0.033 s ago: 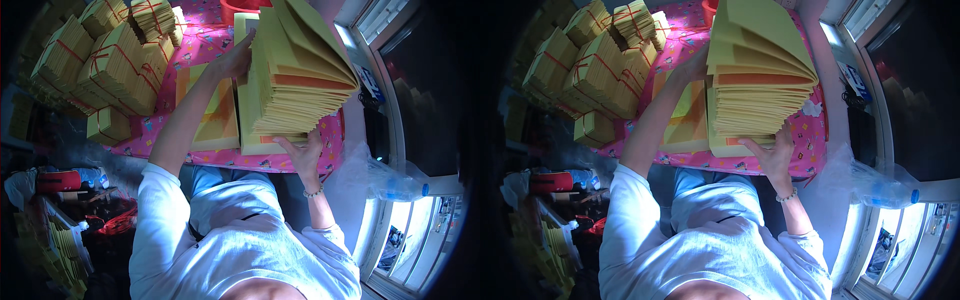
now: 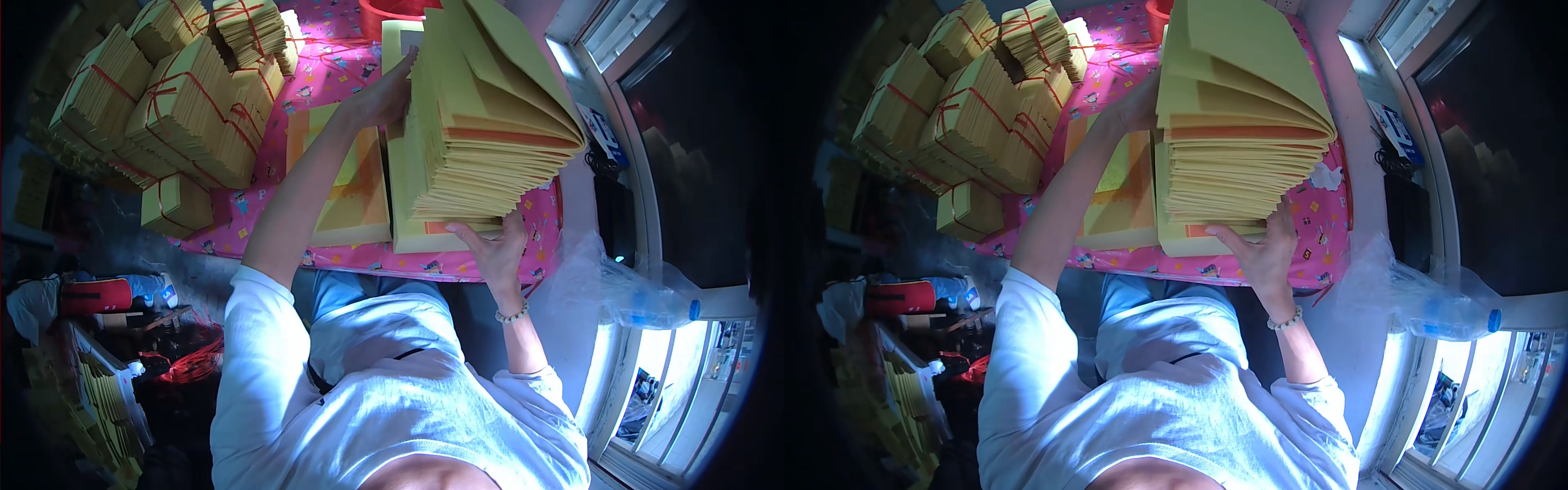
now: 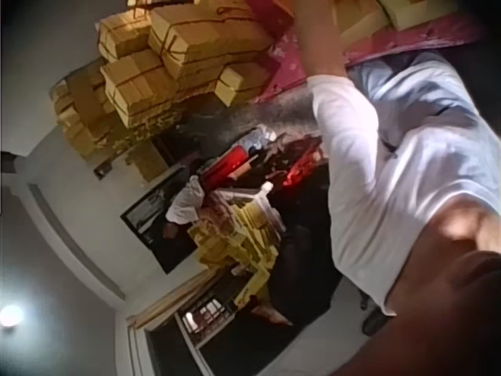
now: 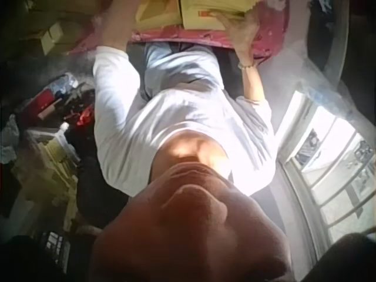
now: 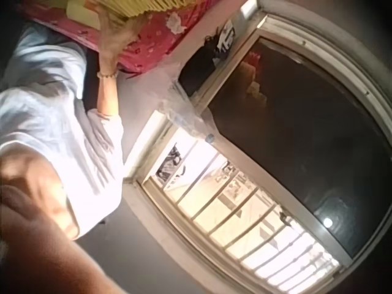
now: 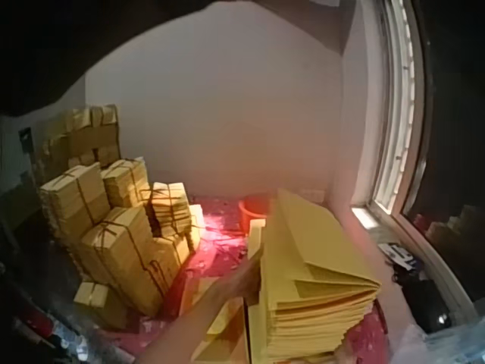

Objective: The person stacks yellow paper sheets on a table, aligns them, and ties them into bundles using red string. The person then folds individual yellow paper sheets into small packets and places them into a stack.

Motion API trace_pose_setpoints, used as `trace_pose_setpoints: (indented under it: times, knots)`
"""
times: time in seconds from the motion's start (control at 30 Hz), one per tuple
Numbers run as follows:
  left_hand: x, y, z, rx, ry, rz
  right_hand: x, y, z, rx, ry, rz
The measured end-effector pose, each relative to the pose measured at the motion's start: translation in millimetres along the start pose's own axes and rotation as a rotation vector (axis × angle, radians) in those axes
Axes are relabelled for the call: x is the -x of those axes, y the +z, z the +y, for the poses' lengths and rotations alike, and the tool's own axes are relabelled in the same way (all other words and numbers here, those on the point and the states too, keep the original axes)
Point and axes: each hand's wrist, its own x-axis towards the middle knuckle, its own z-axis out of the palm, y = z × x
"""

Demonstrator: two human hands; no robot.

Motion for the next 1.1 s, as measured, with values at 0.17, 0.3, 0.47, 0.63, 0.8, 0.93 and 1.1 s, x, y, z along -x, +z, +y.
trace_pose_setpoints:
  times: [0.17, 0.3, 0.47, 0.63, 0.8, 0.93, 1.1]
  knots:
    - [2, -3, 2, -0.048, -0.018, -0.023, 0, 0, -5, 0.005, 0.049, -0.012]
    - [7, -1, 1, -0.062, 0.016, -0.024, 1, 2, -2, 0.012, 0.035, -0.002]
    - [3, 1, 0, -0.037, 0.011, -0.008, 1, 3, -2, -0.050, 0.036, -0.001]
    - [6, 3, 2, -0.048, -0.005, 0.015, -1, -2, -6, 0.001, -0.030, -0.027]
    - [8, 1, 3, -0.046, -0.022, 0.015, 1, 3, -5, -0.036, 0.062, -0.014]
    - [13, 7, 3, -0.035, 0.025, 0.039, 0, 3, -7, -0.121, 0.101, -0.034]
    - [21, 19, 8, 0.016, -0.023, 0.130, 1, 7, 1, -0.245, 0.150, -0.029]
